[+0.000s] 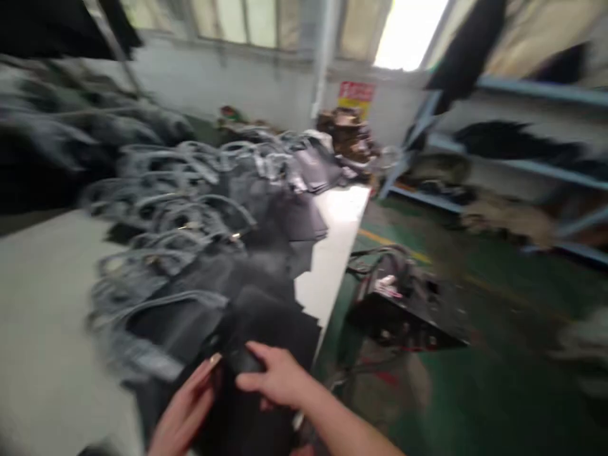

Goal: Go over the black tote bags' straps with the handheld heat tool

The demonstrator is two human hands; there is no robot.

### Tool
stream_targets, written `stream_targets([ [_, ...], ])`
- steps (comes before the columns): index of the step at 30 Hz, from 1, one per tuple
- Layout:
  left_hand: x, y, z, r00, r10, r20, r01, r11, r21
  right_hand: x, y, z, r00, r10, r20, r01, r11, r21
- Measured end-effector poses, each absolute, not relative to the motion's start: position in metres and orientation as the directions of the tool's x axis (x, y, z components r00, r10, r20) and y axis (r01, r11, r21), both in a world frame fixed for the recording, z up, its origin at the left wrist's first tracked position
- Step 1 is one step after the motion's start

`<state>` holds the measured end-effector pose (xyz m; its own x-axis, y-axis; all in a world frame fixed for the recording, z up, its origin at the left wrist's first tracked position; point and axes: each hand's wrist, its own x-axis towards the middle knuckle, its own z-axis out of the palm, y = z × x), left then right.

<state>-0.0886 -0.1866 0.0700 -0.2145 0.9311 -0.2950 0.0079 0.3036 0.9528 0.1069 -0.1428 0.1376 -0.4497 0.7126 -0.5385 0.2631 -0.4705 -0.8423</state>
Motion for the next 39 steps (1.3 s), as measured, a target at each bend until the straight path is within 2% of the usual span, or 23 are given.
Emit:
stream_targets([
  [3, -0.097, -0.181, 0.053, -0.332, 0.828, -0.451, -0.288, 0.366, 0.885, 0.103, -0.132, 0.120, -0.522, 0.676, -0.521, 0.222, -0.482, -0.848],
  [7, -0.090, -0.170, 0.030, -0.361, 0.812, -0.458, -0.531, 0.225, 0.817, 0.099, -0.129, 0.116, -0.556, 0.629, -0.544, 0.221, -0.519, -0.826],
  [12, -0.082, -0.182, 0.026, -0.414, 0.821, -0.393, -0.561, 0.110, 0.820, 0.093, -0.134, 0.123, -0.543, 0.594, -0.594, 0.252, -0.559, -0.790],
  [19, -0.093, -0.184, 0.027, -0.432, 0.784, -0.446, -0.498, 0.206, 0.843, 0.088, -0.127, 0.119, -0.498, 0.640, -0.584, 0.222, -0.558, -0.800],
  [24, -0.095, -0.185, 0.026, -0.442, 0.723, -0.531, -0.549, 0.250, 0.798, 0.087, -0.129, 0.121, -0.510, 0.615, -0.602, 0.253, -0.561, -0.788],
  [32, -0.086, -0.190, 0.022, -0.401, 0.841, -0.364, -0.495, 0.135, 0.858, 0.077, -0.130, 0.117, -0.590, 0.517, -0.621, 0.286, -0.585, -0.759],
  [39, -0.087, -0.191, 0.019, -0.409, 0.814, -0.413, -0.542, 0.147, 0.827, 0.069, -0.114, 0.124, -0.555, 0.585, -0.592, 0.207, -0.592, -0.779],
])
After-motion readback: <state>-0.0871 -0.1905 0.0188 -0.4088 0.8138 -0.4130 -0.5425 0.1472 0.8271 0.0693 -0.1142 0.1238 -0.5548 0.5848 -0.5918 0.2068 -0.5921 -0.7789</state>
